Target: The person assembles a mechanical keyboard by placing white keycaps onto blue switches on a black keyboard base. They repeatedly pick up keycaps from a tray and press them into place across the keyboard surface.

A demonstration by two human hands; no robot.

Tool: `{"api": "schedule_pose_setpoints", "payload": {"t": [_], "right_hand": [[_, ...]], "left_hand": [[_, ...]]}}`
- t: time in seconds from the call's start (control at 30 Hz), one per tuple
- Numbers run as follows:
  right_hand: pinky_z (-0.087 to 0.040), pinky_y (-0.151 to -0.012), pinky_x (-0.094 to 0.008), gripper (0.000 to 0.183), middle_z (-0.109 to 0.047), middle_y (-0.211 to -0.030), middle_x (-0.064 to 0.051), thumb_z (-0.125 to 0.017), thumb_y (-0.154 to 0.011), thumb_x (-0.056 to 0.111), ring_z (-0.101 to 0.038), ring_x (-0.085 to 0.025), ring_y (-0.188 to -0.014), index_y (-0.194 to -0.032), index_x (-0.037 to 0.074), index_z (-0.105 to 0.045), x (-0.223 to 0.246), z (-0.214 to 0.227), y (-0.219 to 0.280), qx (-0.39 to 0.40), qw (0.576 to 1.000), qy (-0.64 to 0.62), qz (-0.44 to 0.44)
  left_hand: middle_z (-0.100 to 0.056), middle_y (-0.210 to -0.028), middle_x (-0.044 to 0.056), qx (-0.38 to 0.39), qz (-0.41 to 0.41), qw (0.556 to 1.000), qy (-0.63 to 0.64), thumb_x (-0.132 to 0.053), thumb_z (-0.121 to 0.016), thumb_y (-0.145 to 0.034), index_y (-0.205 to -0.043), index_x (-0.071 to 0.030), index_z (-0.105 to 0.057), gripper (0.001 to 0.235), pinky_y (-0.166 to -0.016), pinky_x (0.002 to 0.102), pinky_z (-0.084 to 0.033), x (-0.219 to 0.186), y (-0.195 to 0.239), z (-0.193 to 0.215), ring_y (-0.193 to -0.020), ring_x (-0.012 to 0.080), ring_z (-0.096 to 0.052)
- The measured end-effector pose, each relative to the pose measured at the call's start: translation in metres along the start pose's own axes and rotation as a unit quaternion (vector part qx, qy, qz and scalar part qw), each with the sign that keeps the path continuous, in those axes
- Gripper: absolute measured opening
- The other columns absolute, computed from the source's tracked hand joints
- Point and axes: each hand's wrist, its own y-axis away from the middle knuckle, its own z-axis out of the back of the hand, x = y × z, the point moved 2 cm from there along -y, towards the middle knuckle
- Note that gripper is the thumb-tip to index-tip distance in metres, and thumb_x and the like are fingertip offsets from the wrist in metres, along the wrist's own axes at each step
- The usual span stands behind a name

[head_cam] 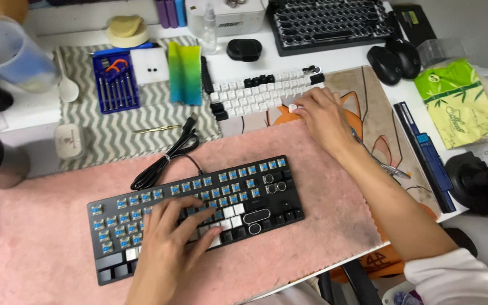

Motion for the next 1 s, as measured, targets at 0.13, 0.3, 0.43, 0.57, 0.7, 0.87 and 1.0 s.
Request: {"api": "schedule_pose_setpoints", "payload": {"t": [0.13, 0.3, 0.43, 0.57, 0.7, 0.87, 1.0], "right_hand": [[-0.052, -0.093, -0.043, 0.028, -0.063, -0.109, -0.014, -0.073, -0.098, 0.007, -0.062, -0.029, -0.099, -0.124, -0.003, -0.071, 0.014, 0.007, -0.004, -0.042, 0.993, -0.112, -0.018], [-0.059, -0.099, -0.039, 0.034, -0.063, -0.114, -0.018, -0.073, -0.096, 0.004, -0.066, -0.028, -0.1, -0.127, -0.008, -0.067, 0.022, 0.005, -0.002, -0.056, 0.984, -0.149, -0.085], [-0.056, -0.089, -0.033, 0.021, -0.065, -0.108, -0.014, -0.076, -0.096, 0.003, -0.067, -0.026, -0.095, -0.115, -0.006, -0.073, 0.011, -0.012, 0.0, -0.128, 0.974, -0.173, -0.071], [-0.058, -0.091, -0.03, 0.011, -0.064, -0.106, -0.012, -0.072, -0.098, 0.0, -0.066, -0.022, -0.094, -0.106, -0.007, -0.075, 0.014, -0.015, -0.005, -0.115, 0.965, -0.211, -0.102], [-0.059, -0.09, -0.029, 0.009, -0.066, -0.105, -0.012, -0.072, -0.097, -0.003, -0.067, -0.023, -0.093, -0.105, -0.007, -0.074, 0.021, -0.008, -0.009, -0.105, 0.967, -0.212, -0.094], [-0.061, -0.091, -0.032, 0.006, -0.069, -0.104, -0.015, -0.075, -0.095, -0.005, -0.069, -0.025, -0.092, -0.1, -0.009, -0.075, 0.025, -0.004, -0.01, -0.13, 0.975, -0.175, -0.037], [-0.064, -0.093, -0.034, 0.003, -0.068, -0.105, -0.02, -0.075, -0.095, -0.01, -0.068, -0.029, -0.096, -0.097, -0.012, -0.075, 0.025, -0.002, -0.005, -0.162, 0.969, -0.186, -0.007]], "left_hand": [[-0.063, -0.116, 0.001, 0.018, -0.027, 0.999, -0.007, -0.035, -0.075, -0.091, -0.115, -0.018, -0.072, 0.03, -0.082, 0.043, -0.043, -0.009, -0.007, -0.008, -0.106, 0.0259, -0.056], [-0.062, -0.109, 0.001, 0.043, -0.042, 0.998, 0.001, -0.033, -0.074, -0.093, -0.115, -0.016, -0.071, 0.028, -0.085, 0.043, -0.043, -0.012, -0.015, -0.009, -0.101, 0.0251, -0.057], [-0.06, -0.108, 0.001, 0.052, -0.048, 0.997, -0.009, -0.034, -0.071, -0.094, -0.116, -0.018, -0.071, 0.027, -0.083, 0.041, -0.042, -0.015, -0.018, -0.012, -0.097, 0.0249, -0.054], [-0.059, -0.108, 0.001, 0.061, -0.042, 0.997, -0.003, -0.034, -0.071, -0.095, -0.113, -0.017, -0.071, 0.025, -0.084, 0.041, -0.042, -0.016, -0.021, -0.011, -0.099, 0.0249, -0.054], [-0.059, -0.108, 0.002, 0.057, -0.038, 0.998, 0.0, -0.034, -0.072, -0.094, -0.112, -0.017, -0.071, 0.025, -0.084, 0.041, -0.042, -0.016, -0.021, -0.012, -0.099, 0.0246, -0.054], [-0.059, -0.112, 0.002, 0.045, -0.028, 0.998, 0.012, -0.036, -0.072, -0.094, -0.115, -0.017, -0.07, 0.028, -0.081, 0.041, -0.041, -0.015, -0.017, -0.014, -0.1, 0.0248, -0.053], [-0.059, -0.111, 0.003, 0.052, -0.007, 0.998, 0.029, -0.034, -0.072, -0.094, -0.113, -0.016, -0.07, 0.027, -0.084, 0.042, -0.041, -0.019, -0.019, -0.01, -0.101, 0.0261, -0.053]]}}
